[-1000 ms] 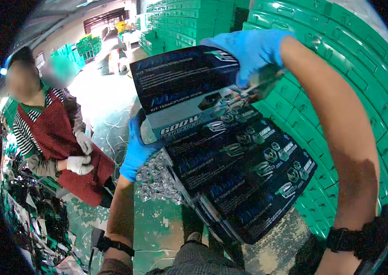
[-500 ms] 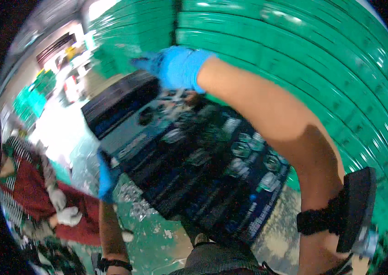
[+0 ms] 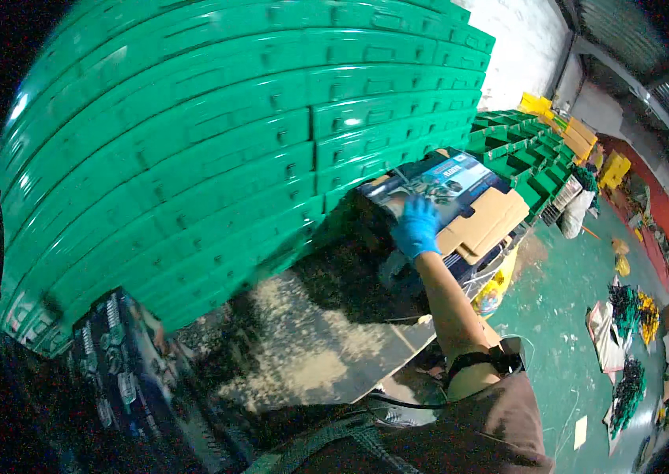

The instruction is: Opening product boxes, inspecting or rearranging green metal toolboxes, and repacking them for shipment in a warehouse.

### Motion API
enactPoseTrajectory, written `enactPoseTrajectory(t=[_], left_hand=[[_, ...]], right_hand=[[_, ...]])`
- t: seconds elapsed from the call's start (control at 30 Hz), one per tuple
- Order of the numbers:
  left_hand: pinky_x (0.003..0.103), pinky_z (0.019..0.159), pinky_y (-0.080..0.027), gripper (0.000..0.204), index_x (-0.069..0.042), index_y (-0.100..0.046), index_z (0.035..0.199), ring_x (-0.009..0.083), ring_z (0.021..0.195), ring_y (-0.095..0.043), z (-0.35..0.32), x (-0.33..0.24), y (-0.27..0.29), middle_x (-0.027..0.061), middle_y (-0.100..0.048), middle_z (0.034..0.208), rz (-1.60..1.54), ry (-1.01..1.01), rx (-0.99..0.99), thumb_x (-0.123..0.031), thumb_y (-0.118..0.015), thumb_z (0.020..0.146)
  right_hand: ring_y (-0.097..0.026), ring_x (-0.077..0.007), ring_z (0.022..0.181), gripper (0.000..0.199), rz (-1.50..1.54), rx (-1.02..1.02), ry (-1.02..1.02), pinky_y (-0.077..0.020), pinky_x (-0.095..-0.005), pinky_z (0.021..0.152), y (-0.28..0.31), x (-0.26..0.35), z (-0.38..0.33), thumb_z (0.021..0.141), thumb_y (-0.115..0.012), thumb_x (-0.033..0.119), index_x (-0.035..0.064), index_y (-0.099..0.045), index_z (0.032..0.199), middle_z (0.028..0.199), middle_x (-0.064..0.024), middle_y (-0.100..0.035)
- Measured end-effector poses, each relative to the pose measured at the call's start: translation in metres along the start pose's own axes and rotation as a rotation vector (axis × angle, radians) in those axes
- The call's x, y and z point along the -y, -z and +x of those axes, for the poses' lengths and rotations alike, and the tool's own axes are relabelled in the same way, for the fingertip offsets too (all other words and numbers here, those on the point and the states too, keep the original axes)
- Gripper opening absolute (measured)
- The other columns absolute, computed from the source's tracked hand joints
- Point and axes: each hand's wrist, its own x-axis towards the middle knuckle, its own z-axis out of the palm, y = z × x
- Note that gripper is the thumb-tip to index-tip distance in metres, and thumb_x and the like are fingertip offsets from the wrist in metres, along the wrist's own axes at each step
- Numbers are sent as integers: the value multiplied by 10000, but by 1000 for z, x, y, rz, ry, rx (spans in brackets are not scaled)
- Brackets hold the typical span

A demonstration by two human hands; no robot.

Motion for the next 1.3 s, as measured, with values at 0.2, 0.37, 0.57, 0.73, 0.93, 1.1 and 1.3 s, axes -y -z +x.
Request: enactPoseTrajectory(t=[0.2, 0.37, 0.57, 0.73, 0.93, 1.1, 1.3], left_hand=[[301, 869, -461, 268, 42, -573, 1124, 179, 1013, -580, -103, -147, -180, 142, -619, 1100, -686, 491, 820, -64, -591, 879], [362, 951, -450, 397, 31, -535, 1205, 225, 1038, -583, -180, -219, -336, 126, -594, 1191, -1255, 1410, 1094, -277, -516, 954], [335, 773, -523, 320, -81, -573, 1196, 165, 911, -635, -132, -194, -362, 72, -634, 1092, -1216, 1262, 1178, -222, -592, 909], [332, 857, -472, 308, 3, -563, 1171, 174, 999, -567, -92, -75, -273, 80, -584, 1137, -1098, 935, 878, -5, -570, 863], [315, 826, -483, 380, -12, -512, 1194, 157, 938, -574, -73, 11, -180, 70, -588, 1105, -695, 874, 875, 16, -599, 825], [321, 875, -476, 426, -44, -443, 1310, 183, 977, -562, -125, 39, -130, 85, -553, 1199, -714, 1013, 594, -152, -562, 916], [349, 961, -422, 578, -60, -391, 1352, 186, 1181, -453, -123, 16, -180, 75, -450, 1301, -987, 811, 807, -30, -620, 822]], right_hand=[[-637, -326, 676, 239, 267, 599, 108, -493, -424, 573, 2, -29, -8, 757, -576, 207, 41, -666, 903, 777, -161, -647], [-595, -286, 522, 81, 479, 320, 470, -411, -395, 418, 74, -2, 9, 619, -610, 183, 116, -611, 575, 585, -110, -594], [-637, -333, 749, 371, 809, 135, 321, -509, -419, 697, 119, -29, 54, 790, -674, 290, 67, -592, 1075, 859, -156, -647], [-566, -399, 980, 750, 878, 311, -219, -469, -427, 839, 84, -38, 143, 758, -696, 485, -77, -416, 1169, 1068, -283, -552], [-582, -332, 927, 569, 1190, 369, -113, -477, -408, 802, 100, 69, 145, 694, -771, 324, -44, -501, 1034, 1001, -231, -574], [-573, -194, 927, 505, 1628, 566, -229, -468, -310, 815, 104, 76, 127, 689, -626, 66, -32, -536, 1176, 1033, -131, -616], [-555, -168, 1005, 519, 1579, 1202, 87, -441, -288, 869, 91, 51, 84, 756, -554, 72, 10, -514, 1270, 1155, -72, -595]])
